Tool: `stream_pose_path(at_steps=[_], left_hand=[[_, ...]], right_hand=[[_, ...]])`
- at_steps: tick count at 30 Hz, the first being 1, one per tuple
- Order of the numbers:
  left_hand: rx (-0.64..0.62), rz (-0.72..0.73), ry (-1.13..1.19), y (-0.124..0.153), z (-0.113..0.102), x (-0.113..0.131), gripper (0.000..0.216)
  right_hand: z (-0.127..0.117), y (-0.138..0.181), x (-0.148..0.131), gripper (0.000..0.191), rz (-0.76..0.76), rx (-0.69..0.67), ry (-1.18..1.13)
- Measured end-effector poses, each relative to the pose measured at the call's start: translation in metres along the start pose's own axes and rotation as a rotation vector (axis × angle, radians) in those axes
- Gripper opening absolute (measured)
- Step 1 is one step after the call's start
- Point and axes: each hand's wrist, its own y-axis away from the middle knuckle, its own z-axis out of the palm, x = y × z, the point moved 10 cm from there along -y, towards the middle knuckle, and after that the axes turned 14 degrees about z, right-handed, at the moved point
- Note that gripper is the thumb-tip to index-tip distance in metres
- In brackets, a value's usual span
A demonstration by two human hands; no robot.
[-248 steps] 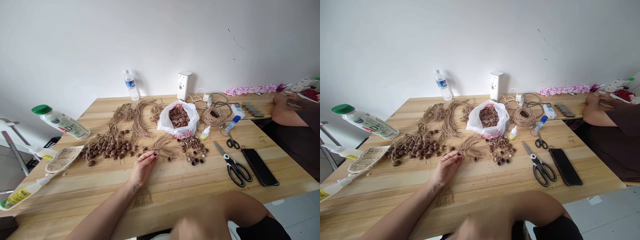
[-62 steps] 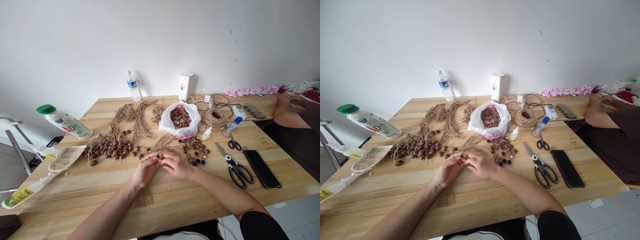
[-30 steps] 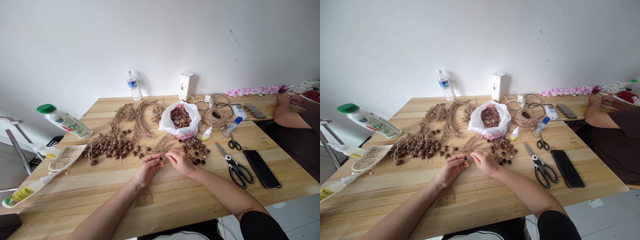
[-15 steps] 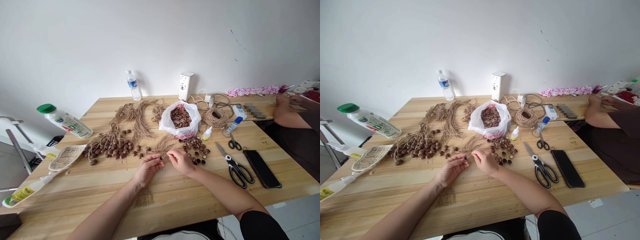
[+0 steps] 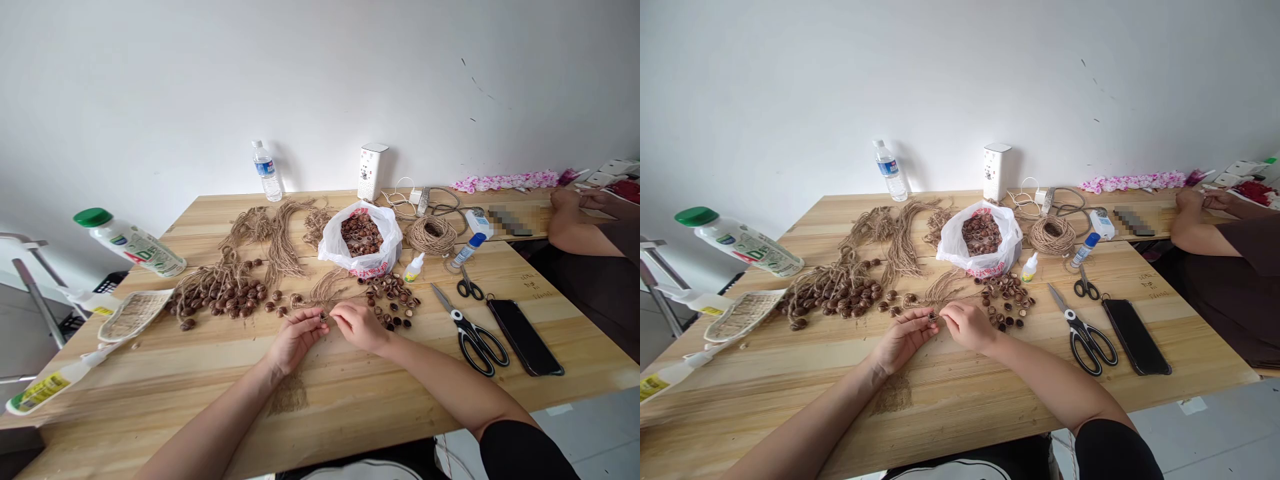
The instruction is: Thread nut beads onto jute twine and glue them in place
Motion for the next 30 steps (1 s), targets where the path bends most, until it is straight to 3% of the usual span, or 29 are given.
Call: stream_pose_path(at_steps=[30], left_hand=[[-0.024,-0.013,0.003,0.0005,0.0024,-0.0005,0.019]], right_hand=[[0.0005,0.0013,-0.0073,0.017,-0.057,-0.013,-0.003]])
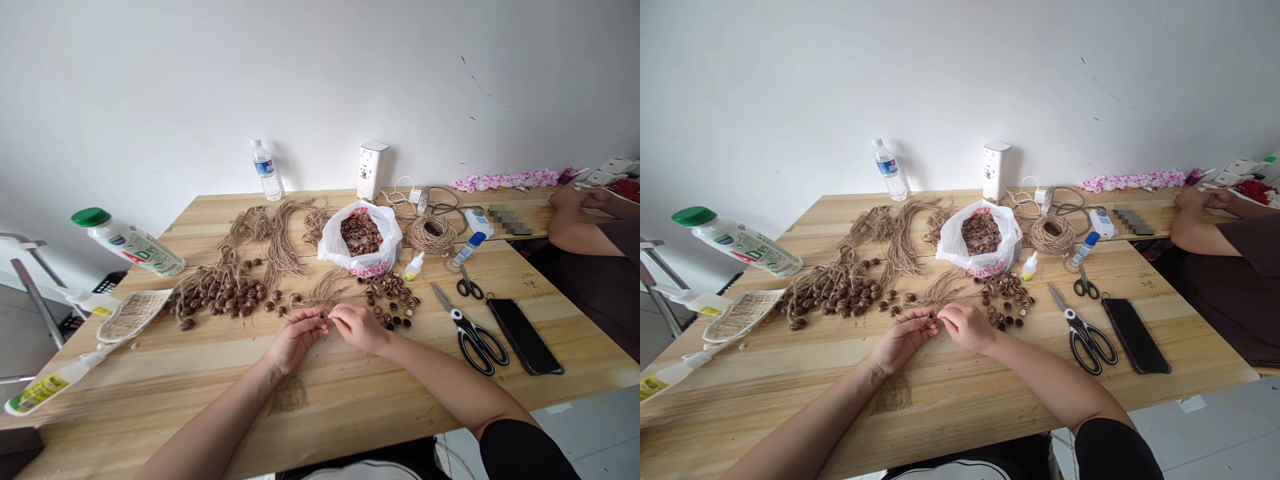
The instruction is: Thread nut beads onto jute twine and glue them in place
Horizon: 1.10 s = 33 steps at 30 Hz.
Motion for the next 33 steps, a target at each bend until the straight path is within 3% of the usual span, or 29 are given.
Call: stream_pose_path(at_steps=[33], left_hand=[[0.022,-0.002,-0.007,-0.0008,-0.0014,-0.0003,0.018]], right_hand=[[0.002,0.0002,-0.0014,0.019,-0.018,-0.009,0.038]])
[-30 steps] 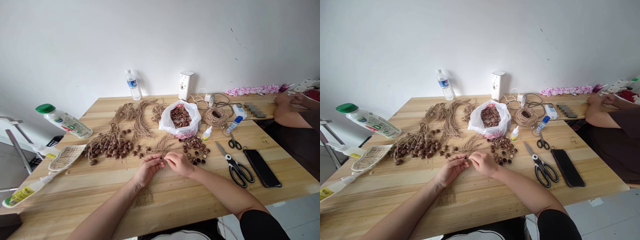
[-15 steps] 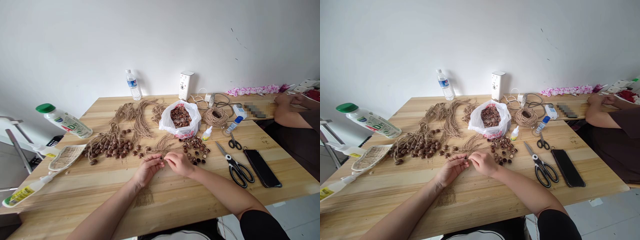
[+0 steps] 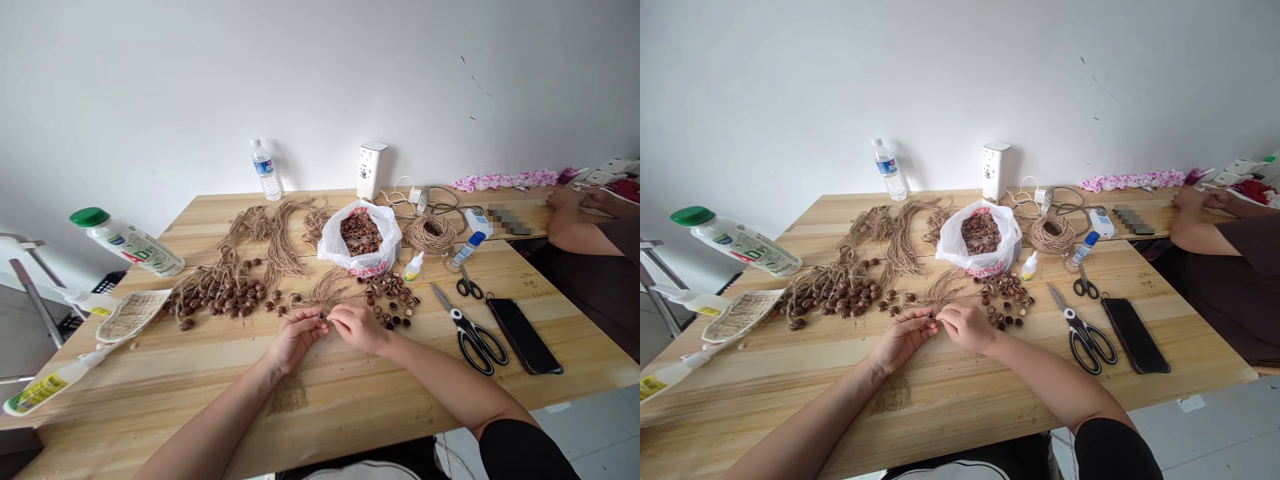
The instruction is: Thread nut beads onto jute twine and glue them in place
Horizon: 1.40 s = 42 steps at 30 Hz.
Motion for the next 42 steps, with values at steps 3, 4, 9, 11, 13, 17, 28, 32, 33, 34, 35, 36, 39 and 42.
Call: stream_pose_path(at_steps=[3,4,9,11,13,17,28,32,33,34,35,36,39,42], left_hand=[[0.003,0.003,-0.002,0.0,0.0002,0.0007,0.018],[0.003,0.003,-0.003,0.0,0.0002,0.0006,0.018],[0.0,-0.008,-0.004,-0.0001,-0.0006,-0.0008,0.02],[0.003,-0.007,-0.006,-0.0001,-0.001,-0.0008,0.02],[0.004,-0.008,-0.007,-0.0001,-0.0009,-0.0009,0.019],[-0.005,-0.007,0.003,0.0002,0.0006,-0.0006,0.018],[-0.007,-0.012,-0.003,0.0003,0.0016,-0.0004,0.018],[-0.007,-0.012,-0.005,0.0003,0.002,0.0,0.017],[-0.008,-0.011,-0.004,0.0004,0.0021,0.0001,0.017],[-0.01,-0.01,-0.002,0.0004,0.0022,0.0002,0.017],[-0.012,-0.009,-0.002,0.0004,0.0022,0.0003,0.017],[-0.014,-0.007,-0.001,0.0004,0.0022,0.0003,0.017],[-0.014,-0.005,-0.005,0.0001,0.0015,0.0,0.017],[-0.016,-0.006,-0.008,-0.0005,0.0008,-0.0009,0.017]], right_hand=[[-0.0002,0.0001,-0.0005,0.019,-0.003,0.001,0.001],[-0.0003,0.0002,-0.0008,0.019,-0.004,0.0,0.0],[-0.0011,0.0002,-0.0017,0.019,-0.002,0.004,0.001],[-0.0011,0.0003,-0.0019,0.018,-0.005,0.006,0.003],[-0.0008,0.0005,-0.0018,0.018,-0.008,0.005,0.003],[0.0003,0.0007,-0.0015,0.018,-0.007,-0.005,0.008],[0.0001,0.0007,-0.0025,0.018,-0.01,-0.007,0.007],[0.0001,0.0005,-0.0023,0.018,-0.008,-0.004,0.004],[0.0,0.0005,-0.0024,0.018,-0.008,-0.002,0.004],[0.0,0.0005,-0.0024,0.018,-0.008,0.0,0.003],[0.0001,0.0005,-0.0023,0.018,-0.008,0.0,0.002],[0.0003,0.0006,-0.0022,0.018,-0.007,-0.001,0.001],[0.001,0.0007,-0.0013,0.018,-0.002,-0.008,-0.005],[0.001,0.001,-0.0011,0.018,-0.002,-0.008,-0.009]])
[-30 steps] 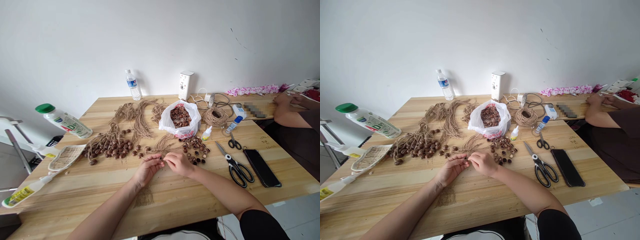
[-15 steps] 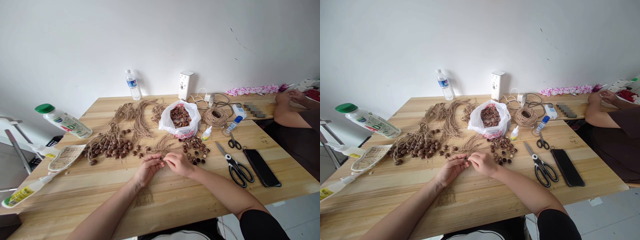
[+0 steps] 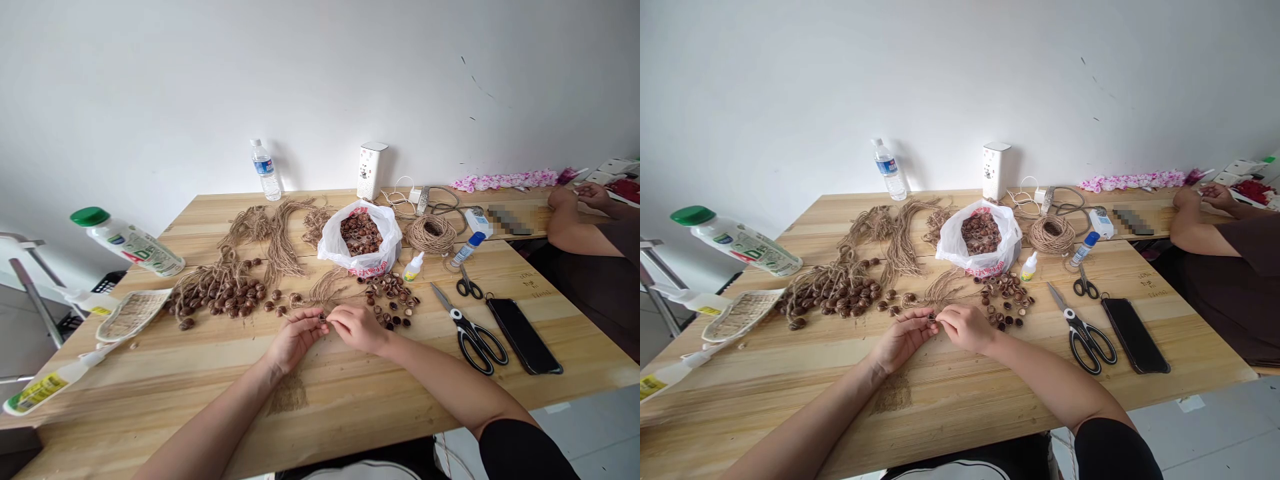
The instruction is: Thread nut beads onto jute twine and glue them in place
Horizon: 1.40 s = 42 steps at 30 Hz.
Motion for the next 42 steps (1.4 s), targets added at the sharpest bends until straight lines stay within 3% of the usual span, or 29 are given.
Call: stream_pose_path(at_steps=[42], left_hand=[[-0.012,-0.014,-0.005,0.0006,0.0013,-0.0012,0.017]], right_hand=[[0.006,0.0021,0.0042,0.015,0.018,-0.029,-0.016]])
